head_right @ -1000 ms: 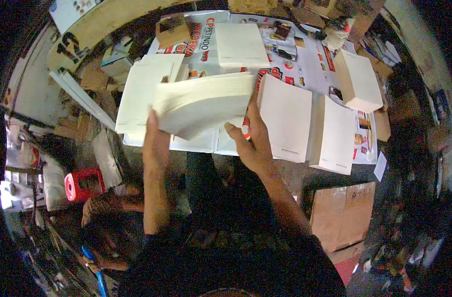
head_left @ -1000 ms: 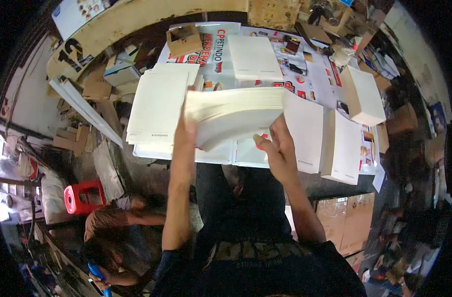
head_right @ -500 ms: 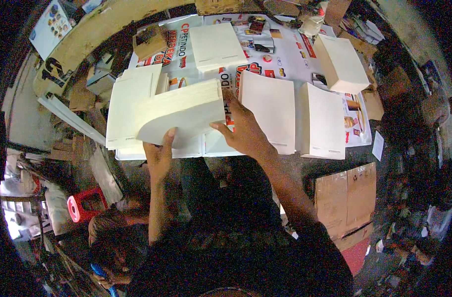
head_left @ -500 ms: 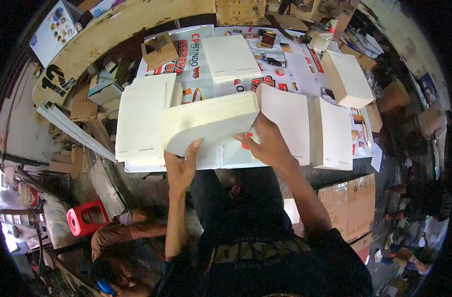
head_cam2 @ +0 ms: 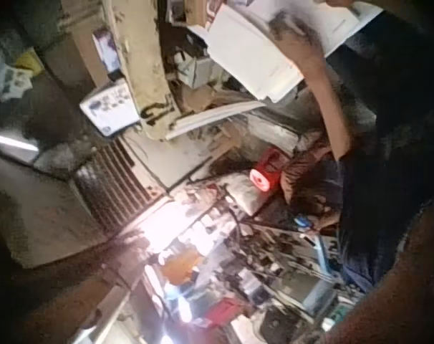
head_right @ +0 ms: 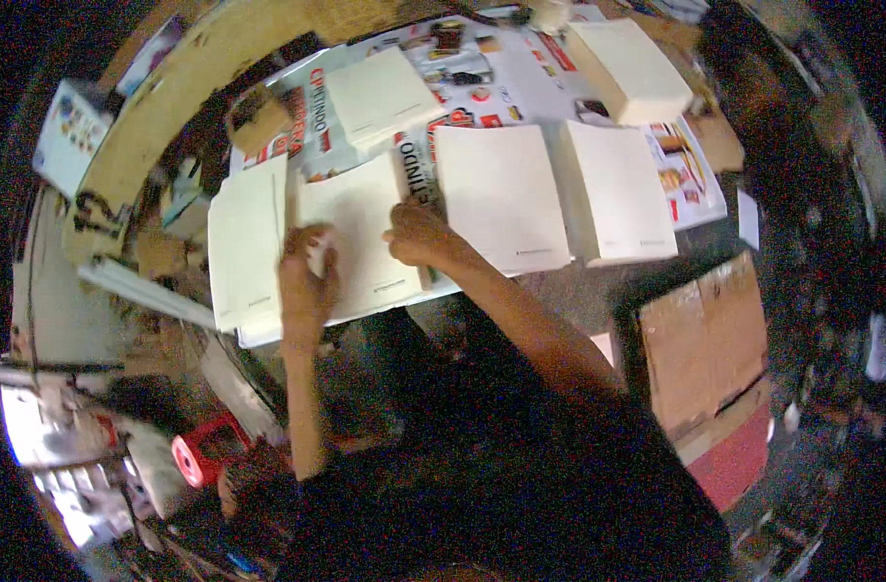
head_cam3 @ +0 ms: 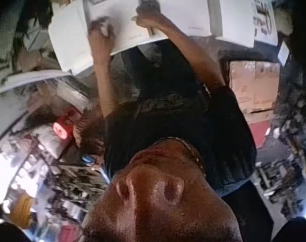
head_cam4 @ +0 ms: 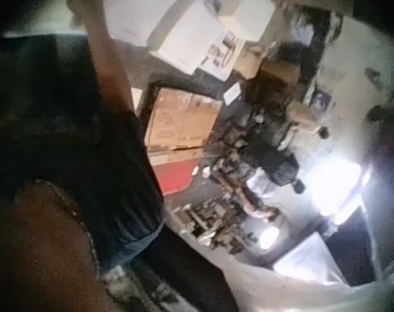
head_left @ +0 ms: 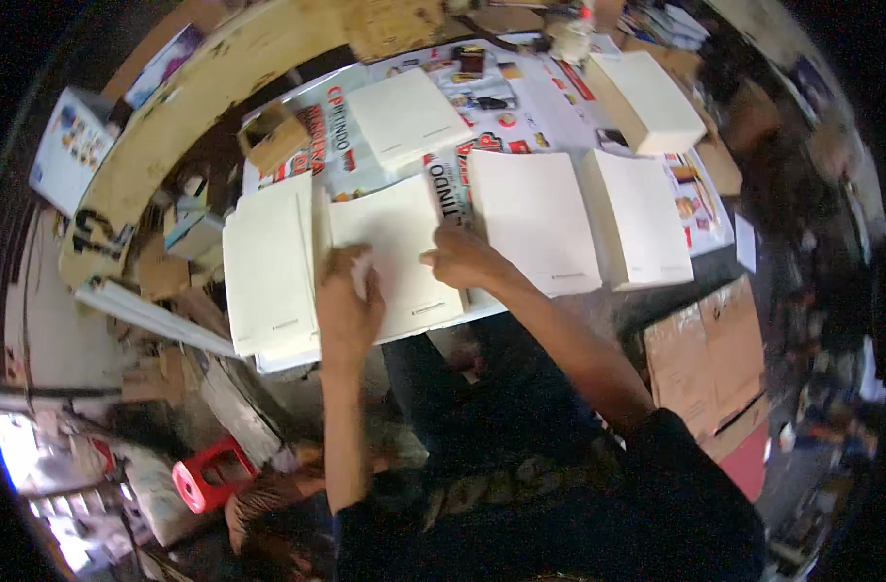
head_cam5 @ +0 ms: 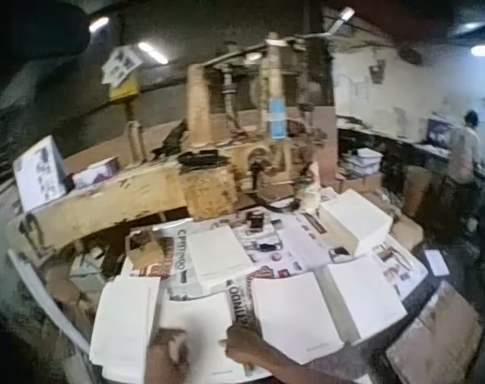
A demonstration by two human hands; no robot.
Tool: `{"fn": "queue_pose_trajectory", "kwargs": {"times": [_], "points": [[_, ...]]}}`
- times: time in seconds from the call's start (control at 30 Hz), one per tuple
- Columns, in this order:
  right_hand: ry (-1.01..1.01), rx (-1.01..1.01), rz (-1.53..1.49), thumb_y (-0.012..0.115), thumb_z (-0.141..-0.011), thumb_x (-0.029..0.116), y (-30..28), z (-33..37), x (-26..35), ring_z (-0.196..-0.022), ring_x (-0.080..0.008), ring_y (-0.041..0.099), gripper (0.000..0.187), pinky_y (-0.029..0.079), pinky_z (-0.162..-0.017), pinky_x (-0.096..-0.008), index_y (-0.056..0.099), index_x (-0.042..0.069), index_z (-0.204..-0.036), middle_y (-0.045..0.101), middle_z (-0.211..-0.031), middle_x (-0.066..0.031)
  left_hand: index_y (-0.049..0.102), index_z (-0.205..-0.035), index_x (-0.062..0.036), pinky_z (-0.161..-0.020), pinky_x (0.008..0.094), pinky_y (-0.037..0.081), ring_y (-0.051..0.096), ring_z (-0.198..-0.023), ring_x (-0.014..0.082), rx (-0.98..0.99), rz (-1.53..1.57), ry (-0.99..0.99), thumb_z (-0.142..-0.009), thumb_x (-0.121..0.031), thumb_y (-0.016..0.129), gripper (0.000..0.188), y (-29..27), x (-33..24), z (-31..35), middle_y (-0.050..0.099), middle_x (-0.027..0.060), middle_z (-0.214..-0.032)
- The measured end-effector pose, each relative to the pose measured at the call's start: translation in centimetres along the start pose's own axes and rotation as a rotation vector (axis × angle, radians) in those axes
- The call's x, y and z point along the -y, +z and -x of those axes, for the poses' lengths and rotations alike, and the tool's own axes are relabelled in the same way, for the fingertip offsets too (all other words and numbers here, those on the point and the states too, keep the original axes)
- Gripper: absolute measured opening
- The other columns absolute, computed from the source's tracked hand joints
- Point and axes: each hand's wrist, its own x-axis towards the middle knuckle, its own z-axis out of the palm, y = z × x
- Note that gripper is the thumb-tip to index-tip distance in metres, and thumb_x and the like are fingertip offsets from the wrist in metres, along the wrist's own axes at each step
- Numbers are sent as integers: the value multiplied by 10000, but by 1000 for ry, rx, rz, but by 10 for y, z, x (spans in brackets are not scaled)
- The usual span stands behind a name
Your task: The person sorts through several stacks of white paper covers on a table, picking them up and combining them into organized piles.
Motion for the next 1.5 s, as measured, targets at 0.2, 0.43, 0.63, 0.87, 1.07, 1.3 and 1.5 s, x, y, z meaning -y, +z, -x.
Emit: {"fn": "queue_pose_trajectory", "kwargs": {"times": [0.2, 0.43, 0.63, 0.87, 1.07, 1.3, 1.5], "points": [[-103, -229, -12, 635, -872, 199, 20, 7, 2, -967, -448, 598, 350, 485, -880, -469, 608, -85, -1075, 632, -1017, -240, 574, -1128, -27, -981, 511, 382, 489, -1133, 419, 164, -223, 176, -865, -51, 599, 266, 44, 22, 29, 567, 180, -1191], [138, -1141, -179, 705, -843, 95, -79, 153, -113, -1090, -321, 614, 381, 470, -943, -382, 581, -15, -1186, 638, -1158, -195, 584, -1119, -23, -945, 439, 458, 567, -1089, 364, -11, 53, -47, -846, -53, 639, 281, 29, -61, -2, 608, 174, -1155], [497, -1159, -323, 719, -870, 204, -73, 246, -250, -768, -235, 682, 302, 540, -712, -326, 649, -29, -1048, 702, -865, -157, 619, -1092, -39, -935, 412, 467, 625, -1040, 319, 211, 357, 151, -820, -156, 730, 316, 81, -164, -23, 654, 157, -1100], [529, -949, -202, 756, -831, 337, -67, 236, -252, -723, -253, 691, 409, 547, -675, -349, 691, 13, -1072, 705, -860, -173, 609, -1100, 3, -924, 452, 454, 617, -1058, 331, 445, 108, 258, -756, -326, 784, 507, 115, -190, -29, 645, 186, -1133], [402, -1068, 223, 729, -833, 234, -62, 231, -248, -750, -384, 664, 344, 543, -717, -384, 677, 38, -1111, 701, -899, -181, 644, -1015, -31, -731, 367, 550, 689, -754, 295, 295, 386, 284, -824, -249, 768, 315, 115, -157, -29, 687, 164, -833], [417, -841, -679, 671, -901, 106, -77, 224, -216, -713, -63, 524, 339, 414, -603, -251, 583, 25, -1218, 676, -811, -66, 621, -960, 18, -605, 199, 466, 619, -667, 65, 87, 831, -454, -899, -43, 673, 101, 30, -111, 2, 686, 61, -752], [212, -846, -793, 637, -916, 68, -67, 186, -168, -865, -110, 612, 341, 476, -711, -238, 572, 22, -1248, 697, -971, -100, 582, -1103, -35, -1172, 523, 179, 514, -1225, 404, 349, 8, -3, -728, -233, 819, 486, 1, -73, 9, 574, 228, -1265]]}}
